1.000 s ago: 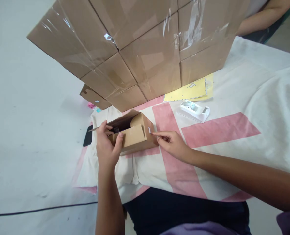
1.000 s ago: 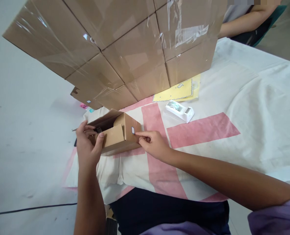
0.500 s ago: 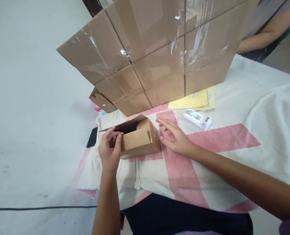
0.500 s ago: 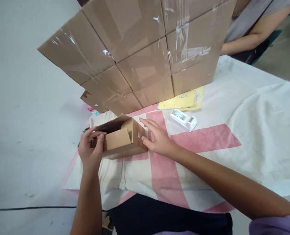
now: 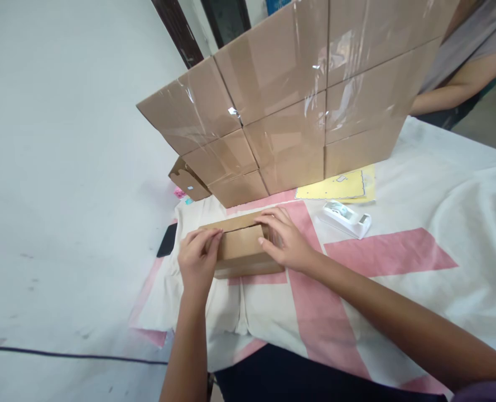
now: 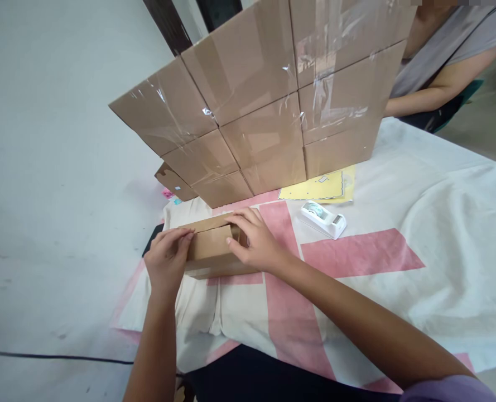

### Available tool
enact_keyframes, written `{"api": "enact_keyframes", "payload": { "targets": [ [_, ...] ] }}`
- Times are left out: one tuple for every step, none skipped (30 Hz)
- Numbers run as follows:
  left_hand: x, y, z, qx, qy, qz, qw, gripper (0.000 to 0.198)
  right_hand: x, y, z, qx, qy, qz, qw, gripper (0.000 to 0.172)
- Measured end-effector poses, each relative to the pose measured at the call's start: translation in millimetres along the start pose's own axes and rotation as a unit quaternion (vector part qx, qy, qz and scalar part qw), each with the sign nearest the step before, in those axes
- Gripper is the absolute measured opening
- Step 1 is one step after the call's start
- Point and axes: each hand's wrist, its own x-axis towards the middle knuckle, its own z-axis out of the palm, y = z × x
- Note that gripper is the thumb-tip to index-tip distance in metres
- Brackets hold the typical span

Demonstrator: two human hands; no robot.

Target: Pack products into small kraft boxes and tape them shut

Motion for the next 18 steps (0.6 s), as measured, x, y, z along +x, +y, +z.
{"api": "enact_keyframes", "payload": {
  "targets": [
    [0, -1, 1.1, -0.011, -0.026, -0.017, 0.999, 0.010, -3, 2, 1, -0.007, 0.004, -0.013, 1.000, 0.033],
    [0, -2, 2.2, -0.022, -0.052, -0.032, 0.998, 0.011, -6, 5, 2, -0.012, 0.009, -0.024, 1.000, 0.030],
    [0, -4, 3.3, -0.030, -0.074, -0.043, 0.996, 0.011, -8, 6, 3, -0.015, 0.013, -0.031, 0.999, 0.028],
    [1, -5, 4.2, -0.035, -0.091, -0.050, 0.994, 0.013, -10, 8, 3, -0.018, 0.015, -0.035, 0.999, 0.027],
    [2, -6, 4.8, -0.037, -0.101, -0.056, 0.993, 0.014, -11, 9, 4, -0.019, 0.016, -0.037, 0.999, 0.026],
    [3, -7, 5.2, -0.039, -0.110, -0.063, 0.991, 0.016, -11, 10, 5, -0.019, 0.017, -0.036, 0.999, 0.025],
    [4, -8, 5.3, -0.040, -0.120, -0.069, 0.990, 0.018, -12, 10, 5, -0.018, 0.017, -0.034, 0.999, 0.024],
    [5, -8, 5.1, -0.040, -0.131, -0.073, 0.988, 0.020, -12, 11, 5, -0.017, 0.016, -0.031, 0.999, 0.024],
    [7, -9, 4.8, -0.037, -0.141, -0.075, 0.986, 0.022, -12, 11, 5, -0.017, 0.015, -0.027, 0.999, 0.023],
    [8, -9, 4.4, -0.031, -0.149, -0.076, 0.985, 0.024, -12, 11, 5, -0.018, 0.013, -0.023, 0.999, 0.023],
    [8, -9, 4.0, -0.025, -0.150, -0.074, 0.985, 0.025, -13, 12, 6, -0.018, 0.011, -0.020, 1.000, 0.023],
    [9, -9, 3.8, -0.019, -0.147, -0.072, 0.986, 0.025, -13, 12, 6, -0.019, 0.011, -0.019, 1.000, 0.023],
    [9, -8, 3.6, -0.013, -0.141, -0.066, 0.988, 0.021, -13, 12, 6, -0.018, 0.011, -0.018, 1.000, 0.023],
    [9, -8, 3.6, -0.010, -0.134, -0.059, 0.989, 0.016, -13, 12, 6, -0.017, 0.011, -0.019, 1.000, 0.023],
    [9, -7, 3.6, -0.007, -0.129, -0.050, 0.990, 0.012, -14, 12, 6, -0.016, 0.012, -0.021, 1.000, 0.023],
    [8, -6, 3.6, -0.001, -0.127, -0.039, 0.991, 0.011, -14, 12, 6, -0.014, 0.013, -0.024, 1.000, 0.023],
    [7, -5, 3.4, 0.008, -0.128, -0.029, 0.991, 0.012, -14, 12, 6, -0.014, 0.013, -0.026, 0.999, 0.023],
    [6, -5, 2.9, 0.018, -0.131, -0.021, 0.991, 0.014, -14, 12, 6, -0.015, 0.013, -0.027, 0.999, 0.023]
  ]
}}
